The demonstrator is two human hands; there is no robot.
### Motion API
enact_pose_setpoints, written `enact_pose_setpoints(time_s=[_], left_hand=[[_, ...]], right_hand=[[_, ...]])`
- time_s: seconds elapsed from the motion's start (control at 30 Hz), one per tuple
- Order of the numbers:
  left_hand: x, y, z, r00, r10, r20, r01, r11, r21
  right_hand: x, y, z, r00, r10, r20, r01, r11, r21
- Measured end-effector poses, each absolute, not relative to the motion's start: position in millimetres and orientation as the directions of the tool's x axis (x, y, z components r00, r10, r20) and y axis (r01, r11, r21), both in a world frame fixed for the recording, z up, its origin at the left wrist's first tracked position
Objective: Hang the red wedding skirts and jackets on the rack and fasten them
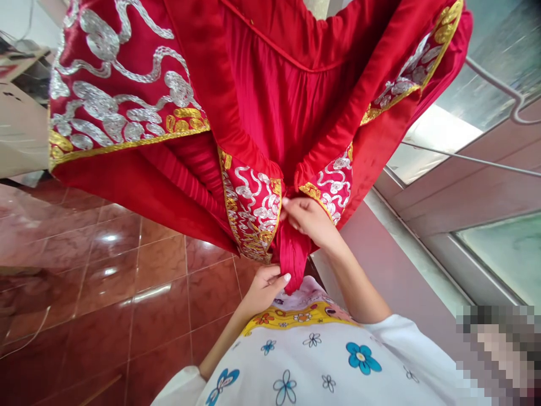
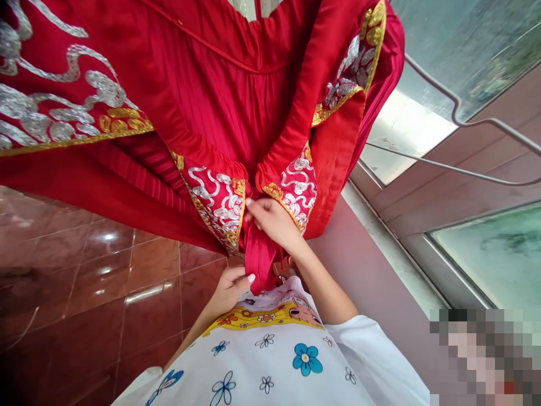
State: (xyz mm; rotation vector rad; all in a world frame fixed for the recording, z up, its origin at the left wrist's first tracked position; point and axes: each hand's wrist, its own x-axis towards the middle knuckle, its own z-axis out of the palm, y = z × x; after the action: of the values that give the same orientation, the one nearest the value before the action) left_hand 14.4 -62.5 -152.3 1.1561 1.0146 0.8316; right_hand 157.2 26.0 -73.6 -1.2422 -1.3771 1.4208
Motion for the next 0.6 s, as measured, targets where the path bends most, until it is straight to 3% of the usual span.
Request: enact_pose_setpoints(time_s=[0.1, 0.17, 0.27, 0.4, 0.5, 0.6], left_hand=[[16, -63, -144, 0.347, 0.932, -0.102, -0.021, 0.116, 0.993], [16, -63, -140, 0.342, 0.937, -0.064, -0.042, 0.083, 0.996], [15, -64, -139, 0.336, 0.941, -0.047, -0.056, 0.070, 0.996], [16, -66, -147, 0.327, 0.942, -0.072, -0.118, 0.116, 0.986], [19, -68, -157, 0.323, 0.938, -0.129, -0.246, 0.215, 0.945], [21, -70, -165, 0.344, 0.920, -0.187, -0.352, 0.311, 0.883]], right_hand=[[174, -6, -72, -0.254, 0.960, -0.115, 0.535, 0.041, -0.844], [182, -26, -75, -0.258, 0.953, -0.156, 0.615, 0.037, -0.787], [186, -44, -84, -0.319, 0.931, -0.178, 0.492, 0.002, -0.871], [183, -51, -93, -0.352, 0.922, -0.163, 0.173, -0.107, -0.979], [181, -53, -95, -0.372, 0.908, -0.193, -0.025, -0.218, -0.976], [179, -54, -95, -0.362, 0.913, -0.189, -0.114, -0.245, -0.963]])
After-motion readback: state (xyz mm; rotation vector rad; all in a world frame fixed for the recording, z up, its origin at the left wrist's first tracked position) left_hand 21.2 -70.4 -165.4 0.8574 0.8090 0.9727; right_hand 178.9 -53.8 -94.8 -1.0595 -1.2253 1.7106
